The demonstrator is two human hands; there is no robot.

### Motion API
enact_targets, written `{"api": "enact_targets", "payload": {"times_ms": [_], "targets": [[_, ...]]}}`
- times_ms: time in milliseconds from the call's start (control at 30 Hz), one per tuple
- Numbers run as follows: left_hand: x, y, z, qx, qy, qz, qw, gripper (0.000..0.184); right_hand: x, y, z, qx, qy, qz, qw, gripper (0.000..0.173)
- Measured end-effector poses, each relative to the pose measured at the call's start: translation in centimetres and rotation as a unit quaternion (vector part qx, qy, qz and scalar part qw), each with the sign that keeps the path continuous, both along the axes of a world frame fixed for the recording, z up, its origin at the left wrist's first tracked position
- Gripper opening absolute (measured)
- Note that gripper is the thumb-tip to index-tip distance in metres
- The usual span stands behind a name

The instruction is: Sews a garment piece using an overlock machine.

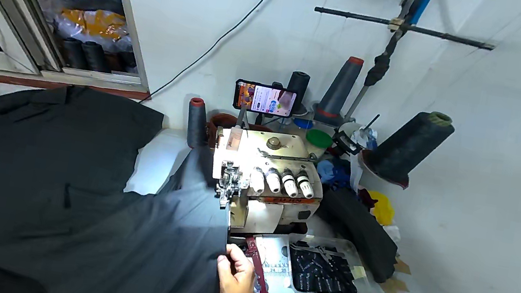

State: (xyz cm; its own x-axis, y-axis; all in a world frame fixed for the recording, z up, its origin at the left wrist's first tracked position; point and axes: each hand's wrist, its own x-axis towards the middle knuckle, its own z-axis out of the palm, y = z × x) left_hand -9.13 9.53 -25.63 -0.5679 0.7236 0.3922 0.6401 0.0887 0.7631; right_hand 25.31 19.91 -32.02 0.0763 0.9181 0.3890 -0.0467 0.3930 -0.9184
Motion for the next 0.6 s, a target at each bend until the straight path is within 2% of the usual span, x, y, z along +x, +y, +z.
{"api": "enact_targets", "payload": {"times_ms": [33,100,200,267,400,500,600], "targets": [[0.4,0.5,0.7,0.030,0.002,0.005,1.000,0.030,0.0,0.2,0.1,0.001,0.001,0.008,1.000,0.020],[-0.2,1.4,-0.1,0.014,0.020,-0.030,0.999,0.036,0.2,0.1,-0.1,0.011,-0.002,0.042,0.999,0.019],[-1.6,3.3,-5.6,-0.078,0.064,-0.080,0.992,0.051,0.7,-2.2,-1.6,0.039,-0.039,0.077,0.996,0.019],[-1.5,4.2,-8.4,-0.071,0.153,-0.063,0.984,0.045,1.2,-4.4,-3.5,0.079,-0.089,0.081,0.990,0.021],[-0.8,4.2,-8.8,-0.057,0.184,-0.041,0.980,0.036,2.7,-7.9,-7.9,0.104,-0.187,0.062,0.975,0.027],[-0.4,4.1,-8.3,-0.065,0.183,-0.042,0.980,0.030,3.9,-9.3,-10.2,0.044,-0.241,0.028,0.969,0.032],[0.1,3.9,-7.8,-0.076,0.181,-0.043,0.980,0.028,4.5,-10.1,-10.9,-0.030,-0.252,0.014,0.967,0.027]]}}
